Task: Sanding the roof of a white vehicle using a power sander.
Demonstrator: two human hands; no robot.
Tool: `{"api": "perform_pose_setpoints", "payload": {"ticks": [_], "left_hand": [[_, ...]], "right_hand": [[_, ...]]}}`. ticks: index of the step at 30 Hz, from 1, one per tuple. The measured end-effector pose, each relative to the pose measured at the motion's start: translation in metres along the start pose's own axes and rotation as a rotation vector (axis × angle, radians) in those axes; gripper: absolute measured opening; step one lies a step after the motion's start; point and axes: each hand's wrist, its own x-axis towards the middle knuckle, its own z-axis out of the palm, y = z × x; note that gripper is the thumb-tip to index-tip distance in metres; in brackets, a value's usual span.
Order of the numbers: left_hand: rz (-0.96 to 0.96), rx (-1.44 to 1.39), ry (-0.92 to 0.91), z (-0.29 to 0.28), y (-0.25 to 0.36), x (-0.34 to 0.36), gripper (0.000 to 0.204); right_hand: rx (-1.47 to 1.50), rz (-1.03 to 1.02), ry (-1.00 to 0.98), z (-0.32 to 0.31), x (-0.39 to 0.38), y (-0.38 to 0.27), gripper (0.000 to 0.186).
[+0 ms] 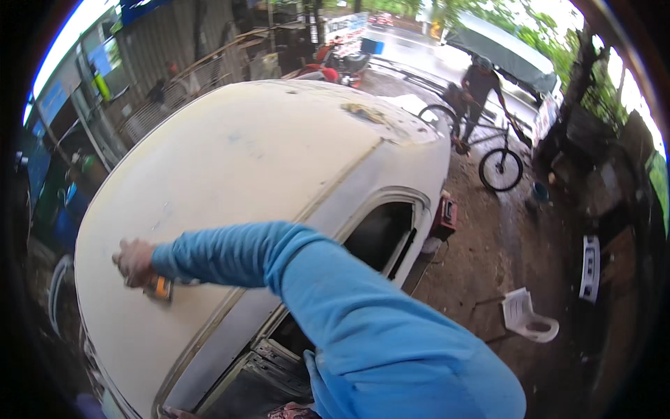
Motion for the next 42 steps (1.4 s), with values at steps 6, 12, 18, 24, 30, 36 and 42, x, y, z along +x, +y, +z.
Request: {"api": "perform_pose_setpoints", "payload": {"ticks": [6,12,18,24,30,36,42], "left_hand": [[-0.055,-0.731,-0.186,0.021,0.126,0.091,0.048],[-0.312,-0.938,-0.608,0.05,0.231,0.164,0.064],[0.275,-0.874,-0.909,0.04,0.296,0.175,0.061],[0.585,-0.323,-0.834,0.038,0.466,0.157,0.051],[0.805,-0.307,-0.795,0.05,0.619,0.122,0.051],[0.809,-0.171,-0.803,0.041,0.685,0.102,0.054],[0.73,-0.313,-0.702,0.08,0.598,0.141,0.06]], "right_hand": [[0.344,0.155,0.072,0.016,-0.028,-0.052,0.048],[0.67,0.036,0.002,0.021,-0.083,-0.04,0.059],[0.591,-0.045,0.386,-0.012,-0.21,0.043,0.047],[0.013,0.33,0.857,-0.091,-0.372,0.171,0.028],[-0.267,0.495,0.963,-0.132,-0.451,0.234,0.014],[-0.244,0.409,0.825,-0.162,-0.493,0.26,0.014],[-0.23,0.345,0.826,-0.169,-0.506,0.27,0.013]]}}
